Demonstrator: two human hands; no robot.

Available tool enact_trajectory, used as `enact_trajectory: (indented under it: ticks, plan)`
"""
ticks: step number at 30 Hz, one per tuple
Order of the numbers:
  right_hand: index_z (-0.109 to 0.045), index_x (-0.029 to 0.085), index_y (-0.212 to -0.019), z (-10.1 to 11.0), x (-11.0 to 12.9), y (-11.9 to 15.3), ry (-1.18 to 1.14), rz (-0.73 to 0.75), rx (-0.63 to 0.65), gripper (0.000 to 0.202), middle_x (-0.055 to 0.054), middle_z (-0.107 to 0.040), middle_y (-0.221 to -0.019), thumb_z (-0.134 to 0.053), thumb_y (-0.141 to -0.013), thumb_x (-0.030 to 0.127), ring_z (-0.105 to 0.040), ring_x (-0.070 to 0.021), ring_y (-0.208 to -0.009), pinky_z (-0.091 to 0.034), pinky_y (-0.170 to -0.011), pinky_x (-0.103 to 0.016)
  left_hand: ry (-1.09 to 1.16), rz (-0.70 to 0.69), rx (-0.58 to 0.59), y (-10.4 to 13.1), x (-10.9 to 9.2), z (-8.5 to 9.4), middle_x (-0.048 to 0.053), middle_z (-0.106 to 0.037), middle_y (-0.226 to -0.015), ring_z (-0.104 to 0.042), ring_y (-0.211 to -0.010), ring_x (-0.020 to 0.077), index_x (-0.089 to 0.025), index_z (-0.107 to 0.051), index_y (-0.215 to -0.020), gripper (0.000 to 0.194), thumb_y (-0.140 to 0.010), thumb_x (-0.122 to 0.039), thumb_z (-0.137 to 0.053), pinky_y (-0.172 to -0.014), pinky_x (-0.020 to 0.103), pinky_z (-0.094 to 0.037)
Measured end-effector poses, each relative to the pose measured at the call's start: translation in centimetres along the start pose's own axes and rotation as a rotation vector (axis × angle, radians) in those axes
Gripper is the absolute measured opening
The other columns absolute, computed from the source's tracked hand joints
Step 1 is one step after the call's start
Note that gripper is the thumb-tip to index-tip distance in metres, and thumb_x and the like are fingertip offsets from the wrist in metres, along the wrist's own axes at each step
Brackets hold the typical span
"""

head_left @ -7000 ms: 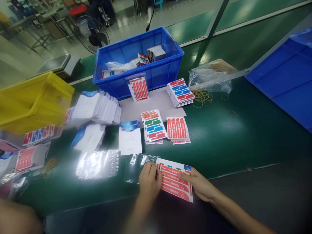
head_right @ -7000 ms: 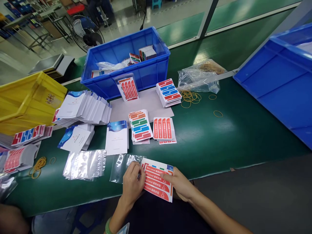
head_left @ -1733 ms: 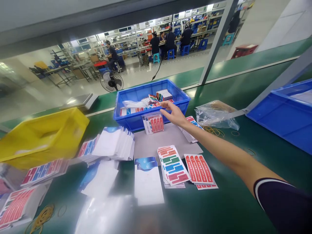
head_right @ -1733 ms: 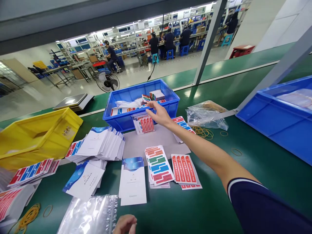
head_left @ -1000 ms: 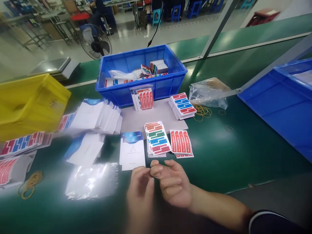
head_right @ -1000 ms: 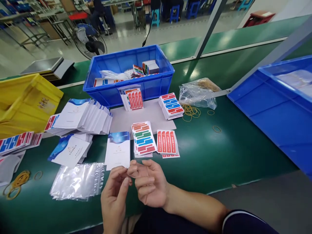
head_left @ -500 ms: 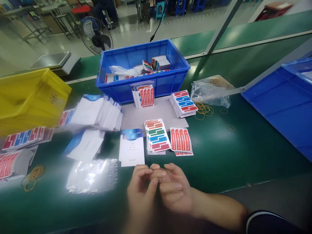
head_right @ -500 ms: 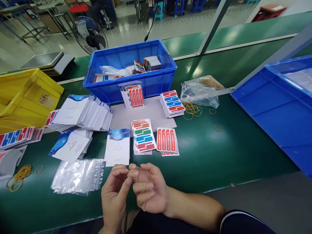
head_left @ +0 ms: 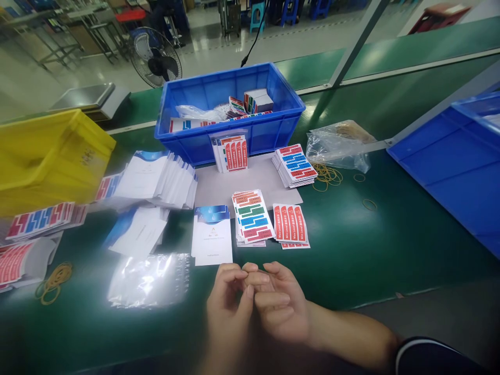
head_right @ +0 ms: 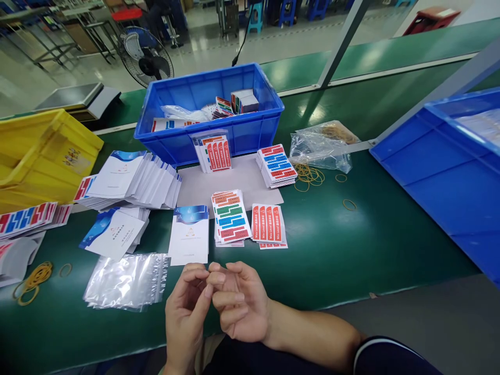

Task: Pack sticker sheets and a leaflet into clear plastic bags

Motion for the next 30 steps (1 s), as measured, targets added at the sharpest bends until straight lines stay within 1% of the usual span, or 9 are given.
enact_trajectory:
  ticks: [4,13,17,20,22,24,25,27,30]
  plan:
    - [-0.041,0.018,-0.086,1.1,0.3,0.1,0.067,0.021,-0.099,0.017,0.007,-0.052,-0.069,-0.051,-0.077,0.028,-0.040,0.0007,-0.037,-0.019,-0.027,-0.006,0.001,-0.009,0.010,0.1,-0.2,-0.1,0.002,-0.050,-0.090,-0.058,-0.084,0.0150,-0.022,-0.053,-0.094,0.010,-0.085,-0.015,-0.054,-0.073,0.026,-0.048]
    - [-0.047,0.015,-0.098,1.4,-0.1,0.0,0.187,-0.028,-0.050,0.017,0.006,-0.055,-0.077,-0.055,-0.085,0.022,-0.041,-0.0002,-0.040,-0.024,-0.030,-0.010,-0.010,0.036,-0.056,0.6,0.3,0.8,0.001,-0.050,-0.087,-0.058,-0.082,0.0147,-0.021,-0.055,-0.087,0.004,-0.084,-0.021,-0.058,-0.073,0.026,-0.049]
    - [-0.048,0.017,-0.098,2.0,0.3,-0.2,0.336,-0.014,-0.123,0.019,0.007,-0.056,-0.076,-0.057,-0.085,0.026,-0.040,-0.0005,-0.040,-0.027,-0.033,-0.010,-0.015,0.067,-0.063,0.6,0.5,1.2,0.001,-0.052,-0.085,-0.059,-0.078,0.0132,-0.021,-0.057,-0.086,0.005,-0.085,-0.025,-0.058,-0.070,0.024,-0.049]
    - [-0.049,0.017,-0.088,2.3,3.2,-0.5,0.841,0.158,-0.298,0.012,0.004,-0.058,-0.073,-0.054,-0.087,0.028,-0.043,-0.0034,-0.044,-0.031,-0.038,-0.013,-0.044,0.125,-0.089,0.7,1.9,2.4,0.003,-0.056,-0.087,-0.060,-0.073,0.0140,-0.020,-0.061,-0.085,0.011,-0.084,-0.031,-0.060,-0.066,0.025,-0.051]
    - [-0.050,0.018,-0.085,0.8,6.0,-0.5,1.381,0.355,-0.408,0.011,0.000,-0.061,-0.078,-0.051,-0.089,0.027,-0.051,-0.0078,-0.056,-0.041,-0.048,-0.018,-0.065,0.184,-0.160,1.1,3.3,3.9,0.004,-0.059,-0.084,-0.059,-0.065,0.0146,-0.020,-0.063,-0.083,0.018,-0.081,-0.038,-0.062,-0.060,0.027,-0.052]
    - [-0.055,0.018,-0.097,-1.4,7.0,-1.0,1.996,0.498,-0.418,0.013,-0.006,-0.063,-0.097,-0.054,-0.087,0.026,-0.059,-0.0166,-0.085,-0.050,-0.073,-0.030,-0.085,0.212,-0.233,1.4,4.1,5.3,0.003,-0.059,-0.077,-0.057,-0.058,0.0160,-0.022,-0.065,-0.079,0.021,-0.077,-0.043,-0.064,-0.054,0.030,-0.053]
    - [-0.055,0.018,-0.110,-1.9,6.6,-1.5,2.294,0.513,-0.383,0.026,-0.010,-0.060,-0.113,-0.057,-0.085,0.025,-0.055,-0.0228,-0.105,-0.047,-0.088,-0.039,-0.095,0.207,-0.250,1.5,4.2,5.7,0.003,-0.059,-0.074,-0.057,-0.056,0.0174,-0.023,-0.065,-0.077,0.022,-0.075,-0.044,-0.065,-0.052,0.031,-0.053]
    - [-0.043,0.018,-0.133,-1.2,5.5,-2.8,2.772,0.442,-0.262,0.056,-0.015,-0.041,-0.141,-0.062,-0.081,0.023,-0.031,-0.0331,-0.133,-0.031,-0.107,-0.052,-0.106,0.201,-0.253,1.6,4.2,6.1,0.003,-0.059,-0.070,-0.059,-0.055,0.0207,-0.026,-0.066,-0.072,0.021,-0.073,-0.047,-0.065,-0.049,0.035,-0.054]
    - [-0.033,0.015,-0.142,1.3,5.1,-4.0,3.093,0.322,-0.146,0.065,-0.017,-0.023,-0.152,-0.059,-0.083,0.020,-0.012,-0.0350,-0.141,-0.024,-0.112,-0.055,-0.057,0.265,-0.259,1.8,5.2,6.5,0.002,-0.060,-0.065,-0.063,-0.055,0.0258,-0.031,-0.066,-0.065,0.022,-0.070,-0.053,-0.064,-0.045,0.039,-0.055]
Point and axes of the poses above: each hand's wrist, its own y-axis away from the middle knuckle, its own z-axis out of the back of the hand, x = y × z, the point moved 10 cm from there along -y, towards the middle knuckle
